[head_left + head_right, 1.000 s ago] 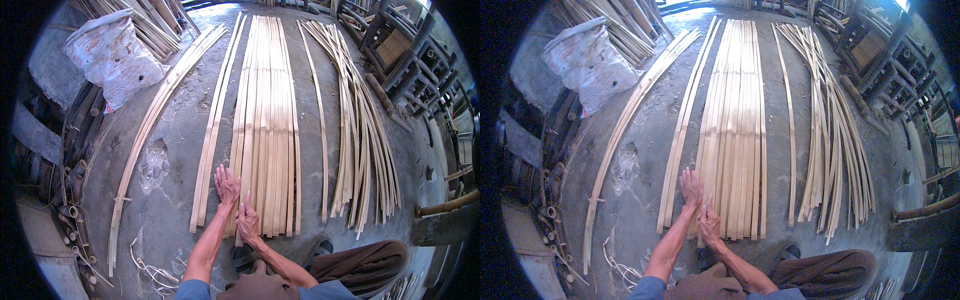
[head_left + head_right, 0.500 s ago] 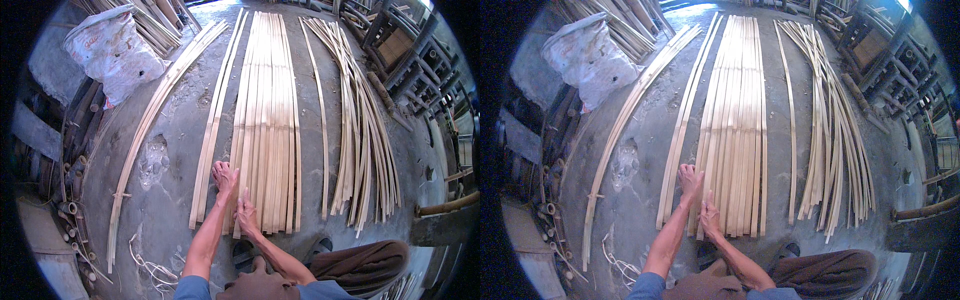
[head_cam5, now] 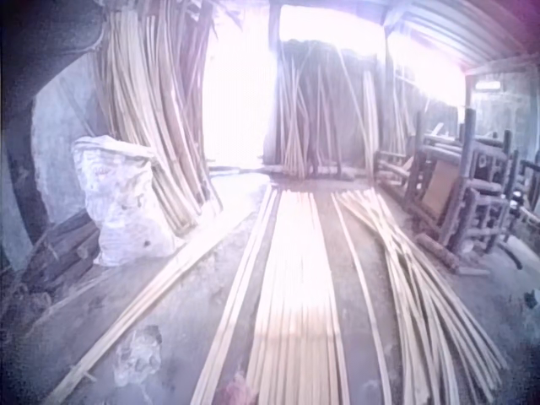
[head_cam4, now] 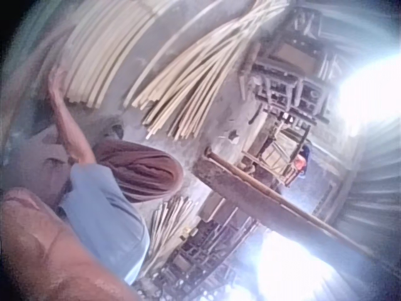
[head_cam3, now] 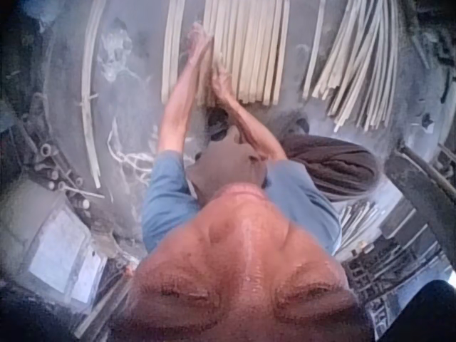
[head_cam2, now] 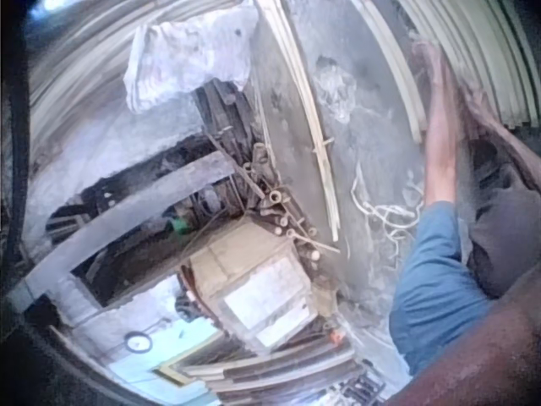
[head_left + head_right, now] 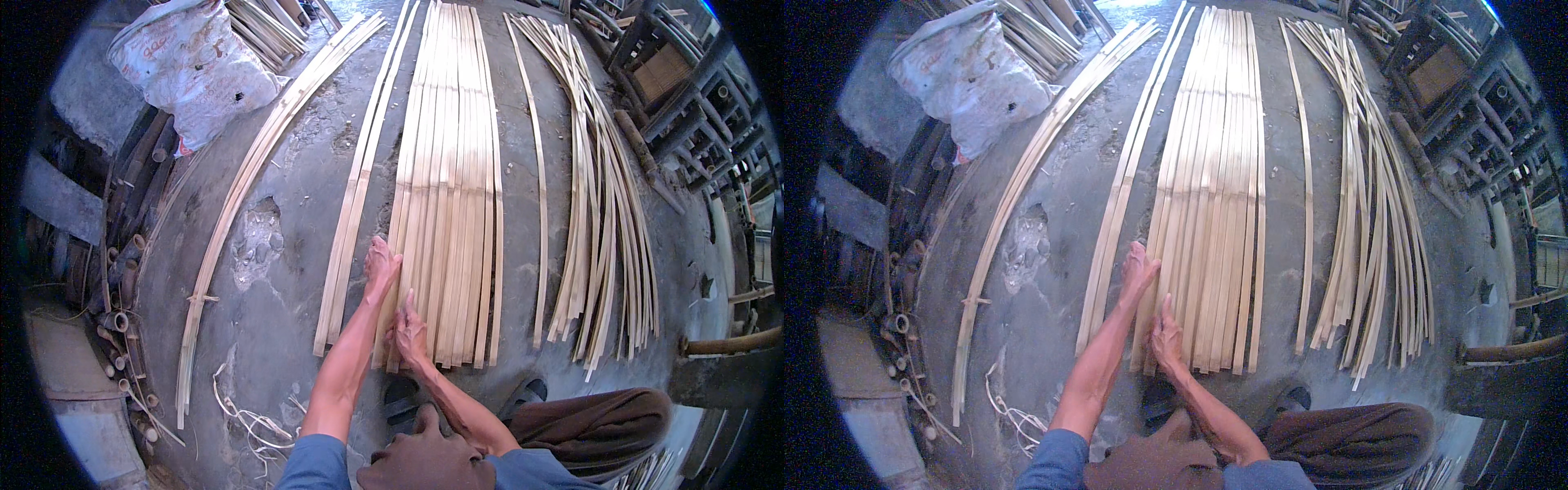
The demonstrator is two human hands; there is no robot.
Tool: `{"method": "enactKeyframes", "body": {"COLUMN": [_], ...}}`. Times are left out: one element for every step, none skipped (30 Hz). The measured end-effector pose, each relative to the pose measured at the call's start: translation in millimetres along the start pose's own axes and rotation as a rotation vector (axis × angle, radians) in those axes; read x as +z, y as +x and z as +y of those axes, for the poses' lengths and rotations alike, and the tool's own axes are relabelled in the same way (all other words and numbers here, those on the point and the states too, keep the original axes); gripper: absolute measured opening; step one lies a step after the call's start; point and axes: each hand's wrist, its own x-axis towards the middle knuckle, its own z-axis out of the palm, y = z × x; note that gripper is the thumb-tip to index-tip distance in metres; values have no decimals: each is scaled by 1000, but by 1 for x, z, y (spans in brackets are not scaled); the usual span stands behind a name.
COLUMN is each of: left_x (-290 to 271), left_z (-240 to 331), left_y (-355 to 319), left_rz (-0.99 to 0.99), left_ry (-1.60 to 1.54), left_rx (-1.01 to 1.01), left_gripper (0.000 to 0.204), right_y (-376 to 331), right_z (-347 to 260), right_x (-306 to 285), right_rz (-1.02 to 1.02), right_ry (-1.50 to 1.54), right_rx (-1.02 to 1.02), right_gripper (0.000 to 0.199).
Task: The person sits on the floor and arranges long bamboo strips into a neat pile. They repeatedly pick up individual strips and place them into a growing stack, aligning them carefully.
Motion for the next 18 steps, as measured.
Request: {"method": "enactKeyframes", "body": {"left_x": [-2,-4,-5,-5,-4,-3,-3,-2,1,2,2,3,3,4,4,4,3,3], "left_z": [4,-3,-10,-9,-4,2,3,6,10,7,1,-5,-4,-2,-1,1,2,3], "left_y": [-1,0,1,3,4,3,3,2,0,0,0,1,1,1,1,2,3,4], "left_rz": [-13,-24,-34,-50,-55,-62,-61,-56,-51,-40,-17,5,23,14,6,0,-12,-24], "left_ry": [-8,-14,-20,-31,-57,-82,-103,-77,-52,-22,-27,-32,-41,-36,-30,-24,-23,-23], "left_rx": [-51,-52,-54,-43,-46,-50,-59,-56,-53,-59,-59,-58,-47,-44,-42,-39,-41,-43], "left_gripper": [50,47,45,42,41,40,39,39,39,40,39,39,38,38,38,38,38,37], "right_y": [0,-3,-6,-5,-3,-1,0,1,3,3,-2,-5,-5,-4,-4,-4,-3,-3], "right_z": [-4,-13,-22,-21,-14,-6,-1,3,8,3,-5,-13,-14,-16,-17,-19,-20,-21], "right_x": [-2,-2,-1,-1,0,-1,0,1,1,3,3,4,2,1,-1,-1,-2,-3], "right_rz": [-20,-50,-80,-70,-52,-33,-10,14,39,29,18,8,8,7,7,10,14,18], "right_ry": [42,86,130,128,123,118,84,50,16,39,59,79,71,62,54,66,77,89], "right_rx": [39,73,108,89,72,55,14,-27,-67,-46,-20,5,9,13,18,20,22,25], "right_gripper": [61,61,61,61,61,62,62,62,62,62,62,62,63,64,64,64,64,64]}}
